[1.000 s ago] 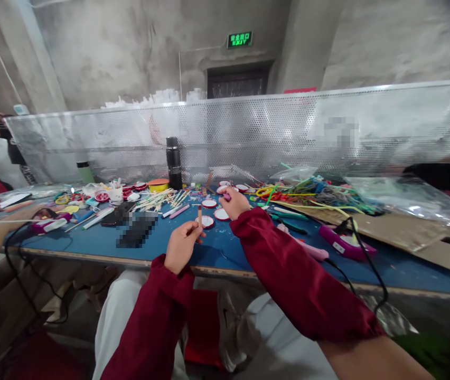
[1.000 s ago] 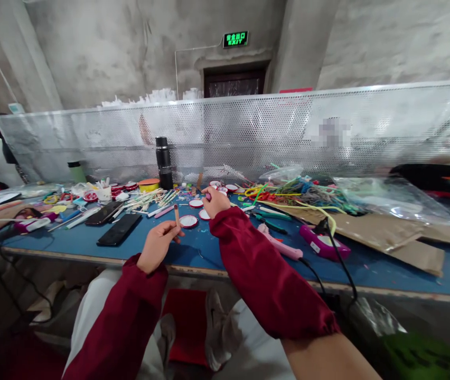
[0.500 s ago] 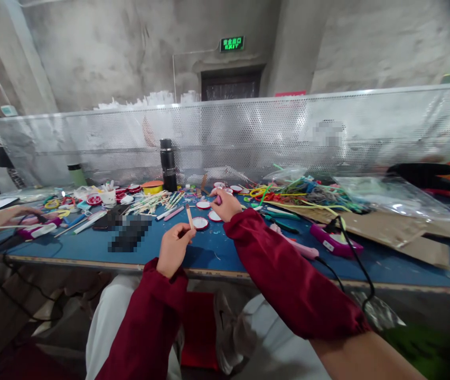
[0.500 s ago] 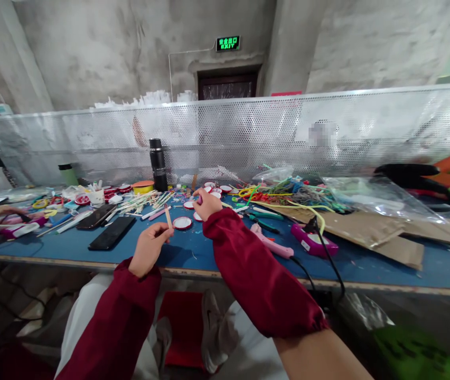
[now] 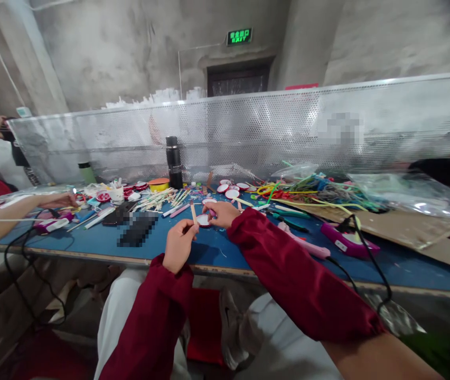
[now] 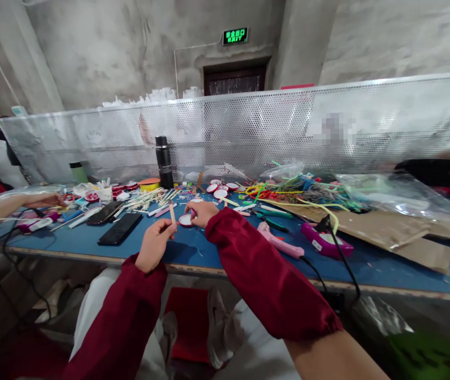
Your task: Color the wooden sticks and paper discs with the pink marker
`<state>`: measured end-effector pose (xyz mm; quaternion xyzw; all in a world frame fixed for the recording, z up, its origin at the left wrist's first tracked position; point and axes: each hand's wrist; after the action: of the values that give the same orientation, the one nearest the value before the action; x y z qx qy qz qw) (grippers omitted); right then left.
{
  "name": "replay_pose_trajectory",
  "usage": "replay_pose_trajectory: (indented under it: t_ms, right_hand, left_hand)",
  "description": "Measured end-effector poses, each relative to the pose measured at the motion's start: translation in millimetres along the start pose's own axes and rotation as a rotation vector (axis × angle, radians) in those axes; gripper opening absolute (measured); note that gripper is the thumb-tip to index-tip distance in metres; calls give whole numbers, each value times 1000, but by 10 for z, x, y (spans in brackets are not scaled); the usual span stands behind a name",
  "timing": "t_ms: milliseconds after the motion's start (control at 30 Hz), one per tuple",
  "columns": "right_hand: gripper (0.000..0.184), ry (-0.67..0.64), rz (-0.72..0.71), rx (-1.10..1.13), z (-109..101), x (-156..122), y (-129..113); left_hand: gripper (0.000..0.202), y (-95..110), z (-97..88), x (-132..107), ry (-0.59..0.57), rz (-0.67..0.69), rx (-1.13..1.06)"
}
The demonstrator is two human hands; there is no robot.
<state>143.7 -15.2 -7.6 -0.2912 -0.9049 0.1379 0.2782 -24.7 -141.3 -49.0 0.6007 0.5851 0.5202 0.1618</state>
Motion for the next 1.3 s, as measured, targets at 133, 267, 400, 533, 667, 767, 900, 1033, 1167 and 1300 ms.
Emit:
replay_pose_trajectory:
  t_ms: [133, 267, 400, 533, 667, 767, 900, 1033, 1167, 1300]
  right_hand:
    - [37, -16, 18, 2, 83, 6, 4]
    - [35, -6, -10, -47, 164, 12, 4]
    - [33, 7, -21, -120, 207, 33, -4]
    - [34, -1, 7, -183, 205, 56, -24]
    - [33, 43, -17, -169, 115, 69, -10]
    - [30, 177, 30, -128, -19, 61, 36]
    - [25, 390, 106, -120, -171, 39, 108]
    - [23, 481, 99, -109, -206, 46, 167]
    - [23, 535, 80, -123, -178, 68, 211]
    - [24, 549, 99, -122, -165, 72, 221]
  left_hand:
    - [21, 15, -4, -4, 12, 0, -17]
    - [21, 16, -4, -6, 14, -6, -10]
    - [23, 3, 0, -9, -3, 20, 3]
    - [26, 6, -2, -12, -18, 50, 23]
    - [25, 17, -1, -12, -18, 35, -10]
    - [25, 20, 15, -17, 0, -11, -51]
    - [27, 44, 14, -6, -18, -41, -91]
    - [29, 98, -117, 148, -129, -76, -35]
    - [27, 94, -267, 487, -143, 32, 238]
    - [27, 9, -213, 828, -257, -5, 449]
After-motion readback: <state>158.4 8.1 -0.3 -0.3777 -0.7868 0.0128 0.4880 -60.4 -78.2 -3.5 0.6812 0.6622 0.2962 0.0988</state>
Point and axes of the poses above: each hand's wrist, its own x-axis towards the middle knuckle, its own z-axis out of the palm, y = z × x, and after that the axes turned 15 degrees about x, right-handed
